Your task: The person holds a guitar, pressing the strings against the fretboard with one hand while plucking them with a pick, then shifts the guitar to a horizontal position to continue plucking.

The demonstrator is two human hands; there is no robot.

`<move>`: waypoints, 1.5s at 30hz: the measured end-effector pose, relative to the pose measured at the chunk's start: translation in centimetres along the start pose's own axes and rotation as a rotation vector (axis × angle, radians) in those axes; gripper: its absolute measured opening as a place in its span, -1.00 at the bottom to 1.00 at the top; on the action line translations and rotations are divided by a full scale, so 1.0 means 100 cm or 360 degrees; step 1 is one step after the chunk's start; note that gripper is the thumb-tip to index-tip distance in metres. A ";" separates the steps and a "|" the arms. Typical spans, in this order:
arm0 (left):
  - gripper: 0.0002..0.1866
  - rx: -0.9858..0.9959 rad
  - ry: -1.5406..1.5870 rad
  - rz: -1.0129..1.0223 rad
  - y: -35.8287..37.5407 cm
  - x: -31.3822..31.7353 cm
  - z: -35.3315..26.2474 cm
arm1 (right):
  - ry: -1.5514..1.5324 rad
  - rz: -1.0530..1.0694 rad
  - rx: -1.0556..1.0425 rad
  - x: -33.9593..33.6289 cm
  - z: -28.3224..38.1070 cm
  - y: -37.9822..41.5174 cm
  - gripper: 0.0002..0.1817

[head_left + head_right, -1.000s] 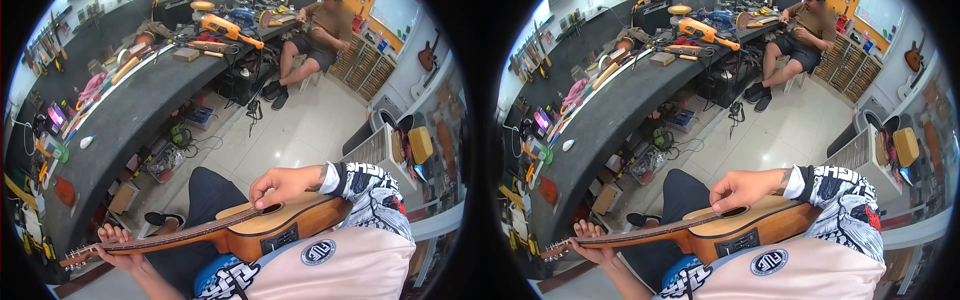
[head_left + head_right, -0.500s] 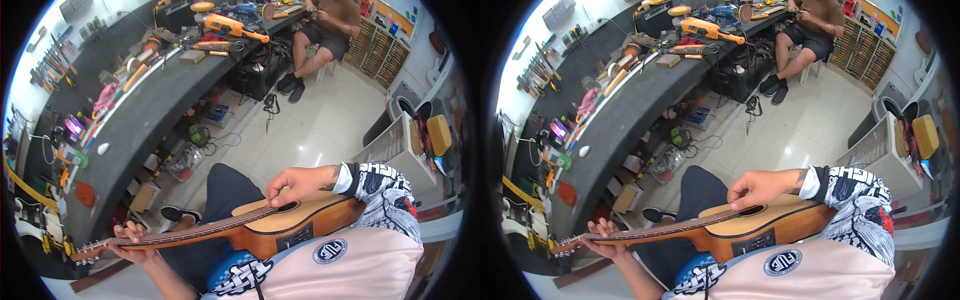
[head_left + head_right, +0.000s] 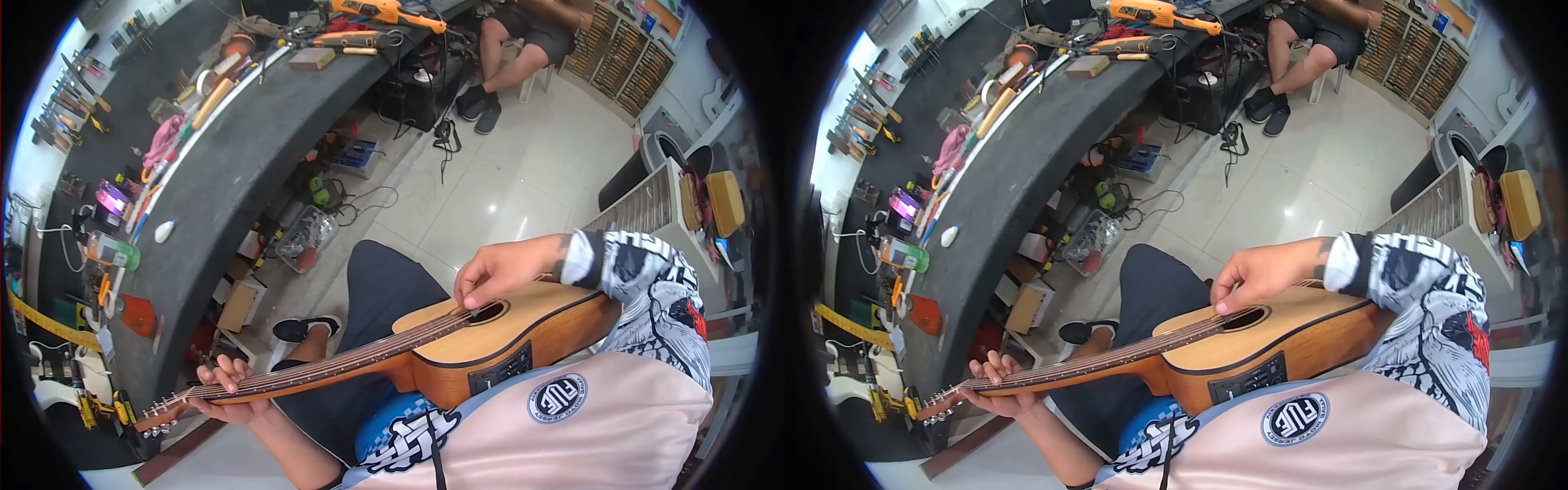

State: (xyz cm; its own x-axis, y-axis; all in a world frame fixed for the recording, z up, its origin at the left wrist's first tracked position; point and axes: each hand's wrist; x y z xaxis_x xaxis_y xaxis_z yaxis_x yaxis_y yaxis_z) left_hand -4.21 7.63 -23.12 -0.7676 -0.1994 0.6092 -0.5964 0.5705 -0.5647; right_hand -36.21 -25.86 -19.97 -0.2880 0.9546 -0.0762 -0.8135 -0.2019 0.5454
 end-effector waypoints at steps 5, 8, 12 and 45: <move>-0.50 0.0009 0.0002 0.0000 0.001 -0.012 0.001 | 0.0490 -0.0339 0.0353 -0.002 -0.035 -0.028 -0.75; -0.52 0.0019 0.0057 -0.0048 0.001 -0.019 0.002 | 0.0533 -0.0131 -0.0433 0.001 0.021 -0.015 -0.77; -0.52 0.0028 0.0100 -0.0110 0.007 -0.028 0.005 | 0.0048 0.0040 -0.0199 0.002 0.046 -0.001 -0.80; -0.59 0.0135 0.0484 -0.0197 0.005 -0.009 0.001 | 0.0540 -0.0249 0.0255 0.001 0.014 -0.018 -0.72</move>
Point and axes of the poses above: each hand's wrist, its own y-axis away from the middle knuckle, its own x-axis out of the palm, z = x × y, and after that the axes turned 12 degrees about z, right-handed
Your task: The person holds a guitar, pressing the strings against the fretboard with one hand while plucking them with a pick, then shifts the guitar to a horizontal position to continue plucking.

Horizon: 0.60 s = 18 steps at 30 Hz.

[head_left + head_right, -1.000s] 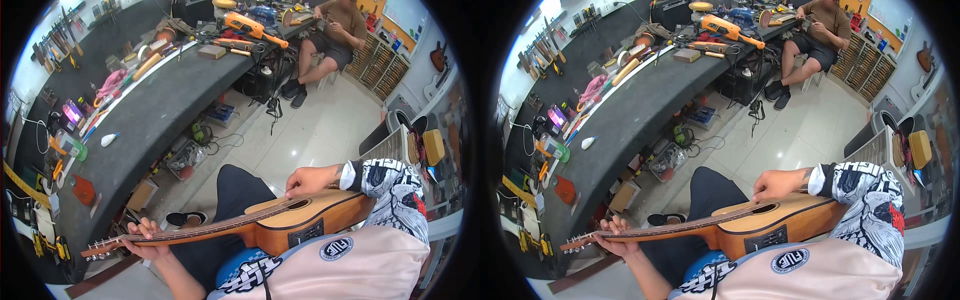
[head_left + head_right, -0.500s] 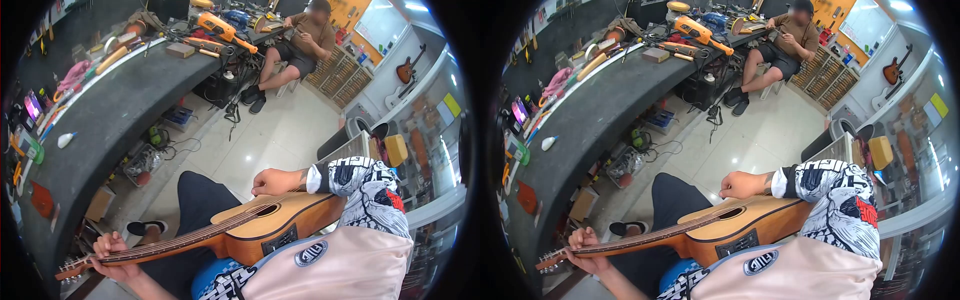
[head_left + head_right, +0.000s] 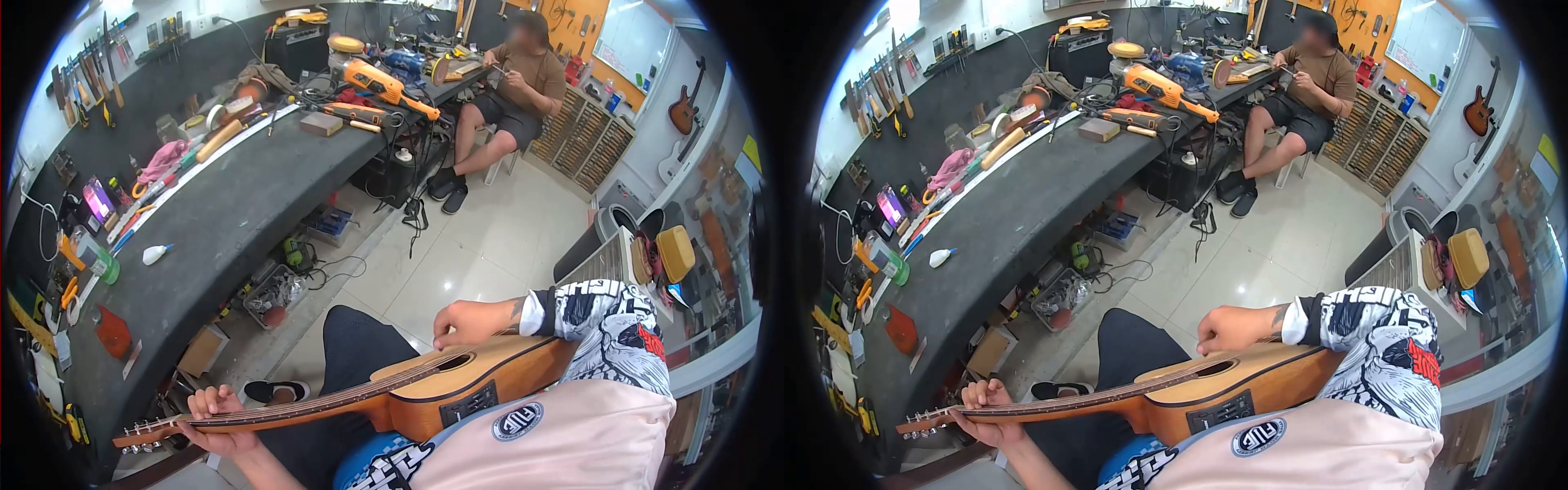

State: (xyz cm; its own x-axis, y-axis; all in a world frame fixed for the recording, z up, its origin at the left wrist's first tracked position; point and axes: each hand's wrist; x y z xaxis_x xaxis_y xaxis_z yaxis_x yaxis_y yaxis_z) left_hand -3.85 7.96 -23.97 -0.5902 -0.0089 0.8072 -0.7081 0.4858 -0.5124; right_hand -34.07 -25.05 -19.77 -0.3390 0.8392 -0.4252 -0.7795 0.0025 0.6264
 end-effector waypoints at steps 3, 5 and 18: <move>-0.61 -0.0017 0.0029 0.0033 0.001 0.006 0.000 | -0.0226 0.0148 -0.0610 -0.003 0.025 0.018 -0.76; -0.62 -0.0034 0.0032 0.0061 0.002 0.008 -0.002 | -0.0672 0.0329 -0.0641 -0.004 0.022 0.020 -0.78; -0.65 -0.0102 0.0020 0.0235 0.004 0.037 0.007 | -0.0306 0.0036 -0.0262 0.009 -0.001 0.038 -0.65</move>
Point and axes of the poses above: each hand's wrist, its own y-axis away from the middle knuckle, its own x-axis out of the palm, z = x × y, and after that the axes turned 12 degrees about z, right-handed
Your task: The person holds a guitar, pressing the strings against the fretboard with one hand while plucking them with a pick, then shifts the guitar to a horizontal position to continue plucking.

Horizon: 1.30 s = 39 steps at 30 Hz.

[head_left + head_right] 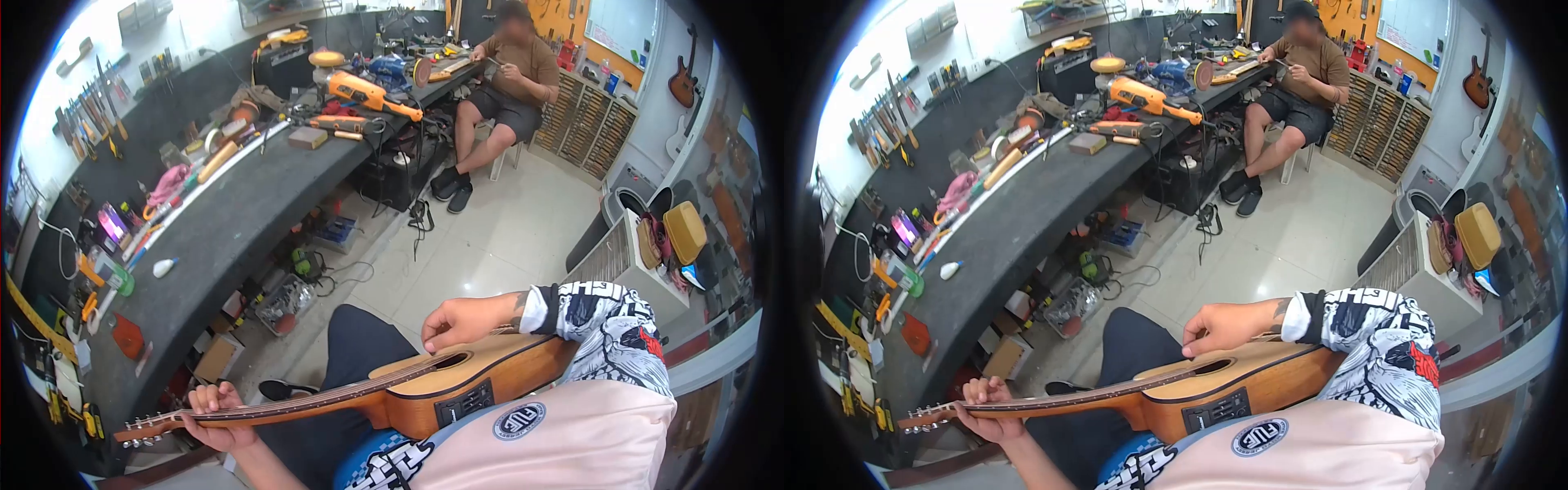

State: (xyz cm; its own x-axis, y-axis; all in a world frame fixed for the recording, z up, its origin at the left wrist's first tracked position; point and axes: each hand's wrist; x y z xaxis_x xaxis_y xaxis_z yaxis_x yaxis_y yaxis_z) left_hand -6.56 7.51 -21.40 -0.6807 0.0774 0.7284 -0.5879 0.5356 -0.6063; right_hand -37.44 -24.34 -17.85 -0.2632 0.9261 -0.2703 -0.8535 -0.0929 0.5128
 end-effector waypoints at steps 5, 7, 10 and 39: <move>-0.81 -0.0022 -0.0255 -0.0064 -0.001 -0.007 -0.001 | 0.0207 0.0133 0.0167 -0.001 -0.025 -0.006 -0.68; -0.79 0.0028 -0.0507 -0.0352 0.000 -0.004 -0.001 | 0.0528 -0.0053 0.0226 0.004 -0.032 -0.011 -0.69; -0.79 0.0091 -0.0635 -0.0563 0.003 -0.018 -0.002 | 0.0527 0.0005 -0.0145 0.003 -0.011 -0.004 -0.74; -0.39 0.0244 -0.0257 -0.0411 0.008 -0.056 -0.022 | -0.0110 0.0114 0.0077 -0.005 0.033 -0.024 -0.78</move>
Point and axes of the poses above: each hand's wrist, its own y-axis away from the middle knuckle, its own x-axis out of the palm, z = x × y, and after that the axes turned 12 degrees about z, right-handed
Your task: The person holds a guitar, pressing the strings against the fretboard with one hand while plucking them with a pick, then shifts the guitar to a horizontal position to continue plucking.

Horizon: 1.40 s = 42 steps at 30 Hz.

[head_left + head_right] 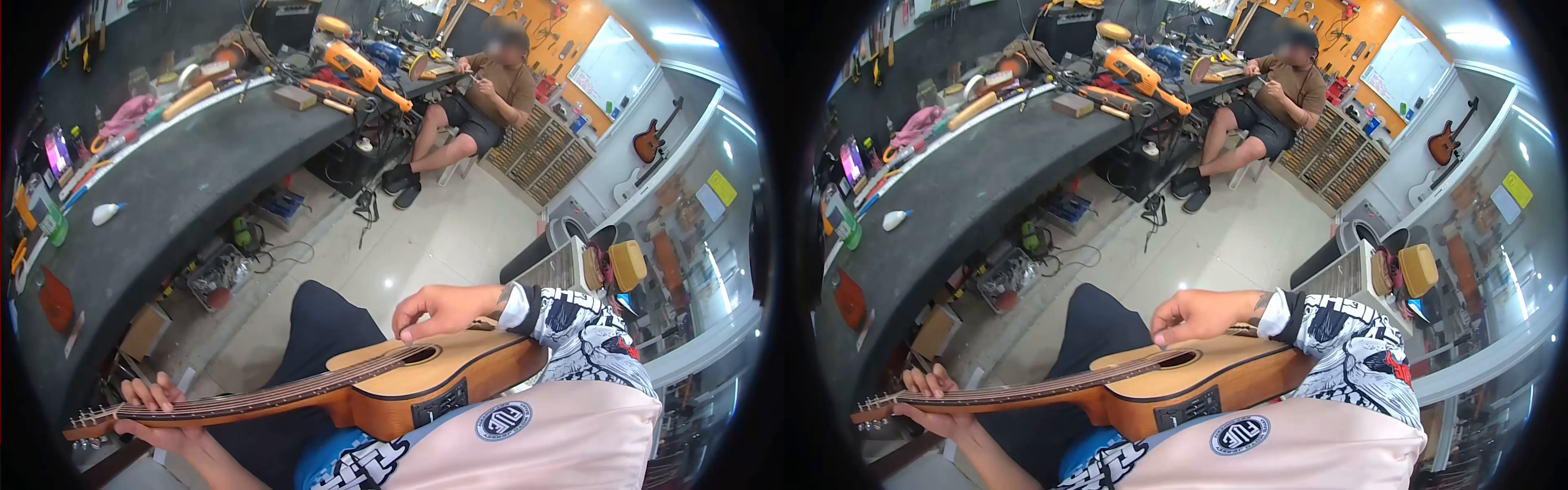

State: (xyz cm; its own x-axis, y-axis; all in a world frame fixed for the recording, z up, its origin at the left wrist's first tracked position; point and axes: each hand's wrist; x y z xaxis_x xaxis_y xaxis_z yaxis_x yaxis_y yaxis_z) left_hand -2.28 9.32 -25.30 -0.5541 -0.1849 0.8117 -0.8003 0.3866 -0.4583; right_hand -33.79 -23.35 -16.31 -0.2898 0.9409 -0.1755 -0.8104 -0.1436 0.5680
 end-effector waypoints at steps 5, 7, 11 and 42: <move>-0.39 -0.0015 0.0005 0.0060 0.000 0.005 0.006 | -0.0020 -0.0034 0.0269 0.005 -0.045 -0.011 -0.70; -0.39 -0.0002 -0.0013 0.0077 0.001 0.007 0.006 | 0.0276 -0.0403 0.0810 0.005 -0.054 -0.013 -0.68; -0.42 0.0017 -0.0074 0.0087 -0.001 0.009 0.005 | 0.0332 -0.0145 0.0052 0.002 -0.021 -0.003 -0.71; -0.50 -0.0099 -0.0142 -0.0058 0.008 0.030 0.012 | -0.0385 0.0033 -0.0048 0.008 -0.041 0.008 -0.71</move>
State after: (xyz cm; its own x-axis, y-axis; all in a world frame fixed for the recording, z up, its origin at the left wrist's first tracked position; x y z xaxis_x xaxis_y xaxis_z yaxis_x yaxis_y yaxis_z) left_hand -4.87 8.01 -23.65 -0.5453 -0.2786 0.7906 -0.8060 0.4332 -0.4033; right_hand -36.76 -23.95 -19.35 -0.1788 0.9832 0.0356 -0.8214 -0.1691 0.5447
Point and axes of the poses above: each hand's wrist, its own y-axis away from the middle knuckle, its own x-axis out of the palm, z = x × y, and after that the axes turned 12 degrees about z, right-handed
